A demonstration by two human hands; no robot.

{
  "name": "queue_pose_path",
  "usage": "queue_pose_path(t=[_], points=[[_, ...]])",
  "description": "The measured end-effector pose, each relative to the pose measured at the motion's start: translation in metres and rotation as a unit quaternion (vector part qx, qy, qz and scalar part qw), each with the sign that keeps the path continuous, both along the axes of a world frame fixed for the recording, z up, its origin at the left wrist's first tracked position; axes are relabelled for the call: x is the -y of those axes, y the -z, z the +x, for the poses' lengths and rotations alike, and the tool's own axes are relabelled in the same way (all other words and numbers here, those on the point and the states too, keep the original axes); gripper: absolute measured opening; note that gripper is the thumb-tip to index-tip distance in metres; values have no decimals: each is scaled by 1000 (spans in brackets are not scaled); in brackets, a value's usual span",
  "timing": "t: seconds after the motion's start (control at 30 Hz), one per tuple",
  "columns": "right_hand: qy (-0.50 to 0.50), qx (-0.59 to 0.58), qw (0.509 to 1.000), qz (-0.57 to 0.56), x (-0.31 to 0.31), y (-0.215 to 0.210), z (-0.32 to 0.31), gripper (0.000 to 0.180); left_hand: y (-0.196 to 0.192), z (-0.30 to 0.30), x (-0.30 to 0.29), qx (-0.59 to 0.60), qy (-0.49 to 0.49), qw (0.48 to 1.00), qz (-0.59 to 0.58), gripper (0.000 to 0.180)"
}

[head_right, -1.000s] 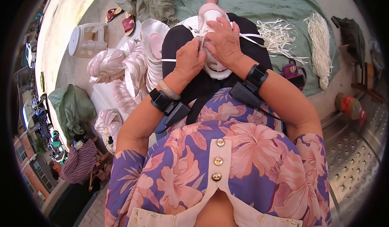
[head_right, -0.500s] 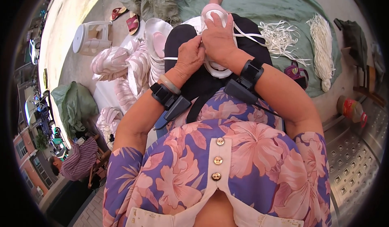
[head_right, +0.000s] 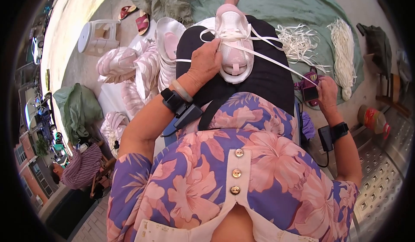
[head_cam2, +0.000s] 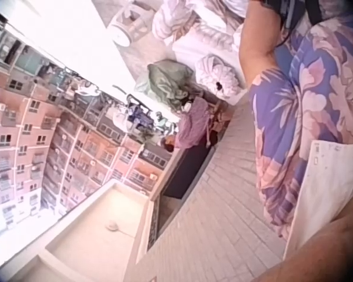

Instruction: The recorder is lacing white and pink athletic shoes by hand.

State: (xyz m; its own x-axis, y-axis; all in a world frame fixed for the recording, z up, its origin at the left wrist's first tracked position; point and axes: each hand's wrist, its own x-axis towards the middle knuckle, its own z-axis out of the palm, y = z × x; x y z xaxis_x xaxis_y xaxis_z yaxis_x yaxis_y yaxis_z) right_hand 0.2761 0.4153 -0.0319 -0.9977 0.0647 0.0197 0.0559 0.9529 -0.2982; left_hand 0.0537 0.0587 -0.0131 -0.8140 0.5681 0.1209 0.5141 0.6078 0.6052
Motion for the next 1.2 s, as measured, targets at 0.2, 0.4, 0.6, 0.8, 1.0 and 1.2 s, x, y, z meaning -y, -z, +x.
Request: queue_pose_path(t=[0.2, 0.4, 0.6, 0.8, 1.0, 1.2], points=[[-98, 24, 994, -42, 54, -16, -38, 21, -17, -8, 6, 124, -112, 985, 34, 24], [-85, -98, 981, -142, 97, -30, -96, 34, -11, -45, 1, 42, -113, 991, -52, 30], [-155, -86, 974, -141, 131, -33, -121, 41, -7, -71, -12, 124, -52, 966, -219, 41], [-127, -58, 977, -158, 137, -28, -125, 39, -3, -84, 10, 289, -37, 957, 15, 34], [-24, -7, 922, -386, 152, -38, -136, 25, -40, -77, 37, 548, 2, 789, 279, 26], [-19, 46, 897, -439, 152, -26, -156, 17, -31, -66, 26, 480, -48, 820, 308, 23]])
